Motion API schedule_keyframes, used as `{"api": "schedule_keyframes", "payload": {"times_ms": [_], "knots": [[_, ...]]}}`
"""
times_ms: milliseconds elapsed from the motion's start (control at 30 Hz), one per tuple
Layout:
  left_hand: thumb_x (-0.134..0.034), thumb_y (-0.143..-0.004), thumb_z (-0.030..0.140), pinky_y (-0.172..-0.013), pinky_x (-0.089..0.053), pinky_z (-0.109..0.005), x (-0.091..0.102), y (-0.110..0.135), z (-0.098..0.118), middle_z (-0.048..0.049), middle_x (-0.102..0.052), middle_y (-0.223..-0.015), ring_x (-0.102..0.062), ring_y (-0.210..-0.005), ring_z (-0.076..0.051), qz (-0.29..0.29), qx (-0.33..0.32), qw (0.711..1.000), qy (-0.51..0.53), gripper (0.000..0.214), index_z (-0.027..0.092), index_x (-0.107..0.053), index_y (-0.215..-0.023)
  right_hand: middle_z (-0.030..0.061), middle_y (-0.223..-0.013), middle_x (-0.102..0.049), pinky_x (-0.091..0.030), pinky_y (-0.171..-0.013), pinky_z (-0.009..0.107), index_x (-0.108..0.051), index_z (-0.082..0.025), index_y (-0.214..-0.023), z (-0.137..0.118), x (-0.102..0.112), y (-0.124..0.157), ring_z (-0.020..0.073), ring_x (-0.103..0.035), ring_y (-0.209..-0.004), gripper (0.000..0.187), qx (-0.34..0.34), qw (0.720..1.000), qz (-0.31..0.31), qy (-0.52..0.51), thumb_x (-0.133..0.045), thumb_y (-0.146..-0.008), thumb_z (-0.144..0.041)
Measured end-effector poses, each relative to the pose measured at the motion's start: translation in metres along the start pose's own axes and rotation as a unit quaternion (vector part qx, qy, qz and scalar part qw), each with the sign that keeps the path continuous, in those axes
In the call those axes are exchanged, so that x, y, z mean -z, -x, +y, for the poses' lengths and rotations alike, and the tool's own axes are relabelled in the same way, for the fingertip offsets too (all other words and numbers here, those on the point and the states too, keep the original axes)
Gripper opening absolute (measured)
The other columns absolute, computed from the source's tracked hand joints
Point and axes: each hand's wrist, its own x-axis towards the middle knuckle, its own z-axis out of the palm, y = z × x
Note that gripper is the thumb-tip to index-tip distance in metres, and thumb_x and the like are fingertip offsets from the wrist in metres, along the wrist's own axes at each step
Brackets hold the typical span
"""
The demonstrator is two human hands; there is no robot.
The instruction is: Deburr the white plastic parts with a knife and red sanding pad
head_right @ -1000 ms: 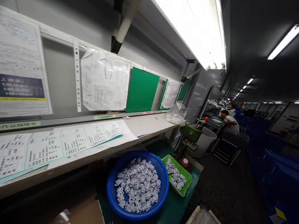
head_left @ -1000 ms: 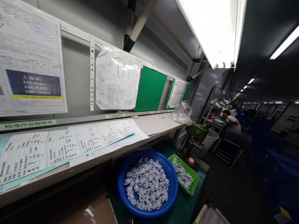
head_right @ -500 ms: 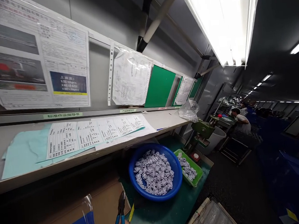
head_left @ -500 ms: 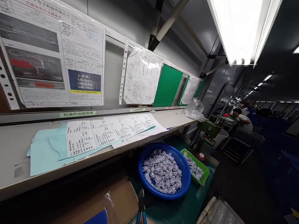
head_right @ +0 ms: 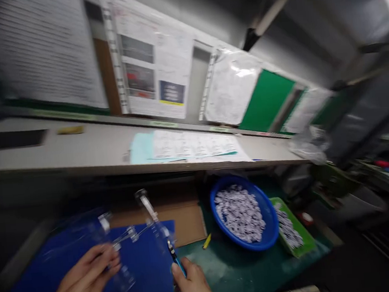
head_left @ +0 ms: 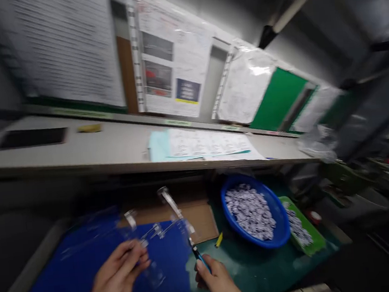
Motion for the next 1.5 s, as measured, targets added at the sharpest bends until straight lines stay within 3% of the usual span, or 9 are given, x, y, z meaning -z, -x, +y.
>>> {"api": "schedule_keyframes", "payload": {"times_ms": [67,200,433,567,733,1100,1500], "knots": [[-0.094,-0.045,0.035,-0.059,-0.057,-0.026,0.013,0.007,-0.002,-0.0005,-0.066,-0.066,-0.063,-0.065,-0.017,-0.078,-0.035,0.996,0.016,0.043,0.017,-0.068,-0.074,0.0025,-0.071,-0.065,-0.045,-0.063,0.026,-0.065,-0.019,-0.083,0.009,-0.011,0.011,0.0165,-0.059,-0.068,0.069,0.0,0.997,-0.063,0.037,-0.059,-0.066,-0.085],[-0.084,-0.068,0.035,-0.061,-0.055,-0.024,0.032,0.021,-0.003,-0.0005,-0.063,-0.073,-0.059,-0.065,-0.012,-0.13,-0.081,0.987,0.054,0.031,0.017,-0.062,-0.079,0.008,-0.084,-0.071,-0.05,-0.07,0.03,-0.069,-0.018,-0.097,0.005,-0.034,0.026,0.0221,-0.064,-0.079,0.068,0.046,0.982,-0.142,0.117,-0.053,-0.076,-0.081],[-0.08,-0.072,0.034,-0.059,-0.054,-0.025,0.071,0.048,0.0,-0.0013,-0.06,-0.072,-0.058,-0.065,-0.013,-0.1,-0.118,0.986,0.059,0.028,0.015,-0.06,-0.077,0.0095,-0.094,-0.073,-0.052,-0.074,0.03,-0.067,-0.018,-0.113,-0.012,-0.072,0.037,0.0226,-0.066,-0.083,0.064,0.094,0.957,-0.202,0.185,-0.054,-0.082,-0.072],[-0.079,-0.074,0.033,-0.059,-0.052,-0.023,0.089,0.057,0.002,-0.0013,-0.061,-0.071,-0.056,-0.064,-0.011,-0.094,-0.135,0.985,0.056,0.027,0.014,-0.06,-0.077,0.007,-0.083,-0.071,-0.05,-0.07,0.029,-0.067,-0.017,-0.104,-0.021,-0.093,0.043,0.0189,-0.063,-0.072,0.059,0.127,0.933,-0.272,0.198,-0.046,-0.088,-0.07],[-0.078,-0.075,0.034,-0.058,-0.051,-0.022,0.111,0.063,0.008,-0.0002,-0.059,-0.069,-0.055,-0.062,-0.011,-0.074,-0.156,0.983,0.06,0.027,0.015,-0.059,-0.077,0.007,-0.084,-0.068,-0.047,-0.065,0.027,-0.064,-0.017,-0.096,-0.026,-0.115,0.049,0.0171,-0.061,-0.071,0.056,0.119,0.913,-0.354,0.167,-0.041,-0.092,-0.068],[-0.076,-0.076,0.034,-0.058,-0.05,-0.022,0.142,0.064,0.014,-0.0014,-0.06,-0.072,-0.055,-0.064,-0.011,-0.027,-0.177,0.982,0.054,0.027,0.015,-0.058,-0.076,0.0031,-0.072,-0.063,-0.044,-0.064,0.027,-0.058,-0.018,-0.085,-0.025,-0.152,0.048,0.0152,-0.058,-0.065,0.053,0.134,0.897,-0.377,0.19,-0.038,-0.093,-0.066],[-0.073,-0.079,0.035,-0.057,-0.048,-0.022,0.168,0.048,0.02,-0.0006,-0.06,-0.068,-0.054,-0.059,-0.01,-0.007,-0.192,0.981,0.039,0.024,0.015,-0.059,-0.078,0.0005,-0.065,-0.058,-0.041,-0.056,0.026,-0.054,-0.019,-0.076,-0.02,-0.187,0.044,0.0128,-0.053,-0.057,0.055,0.102,0.9,-0.395,0.153,-0.038,-0.093,-0.068]]}}
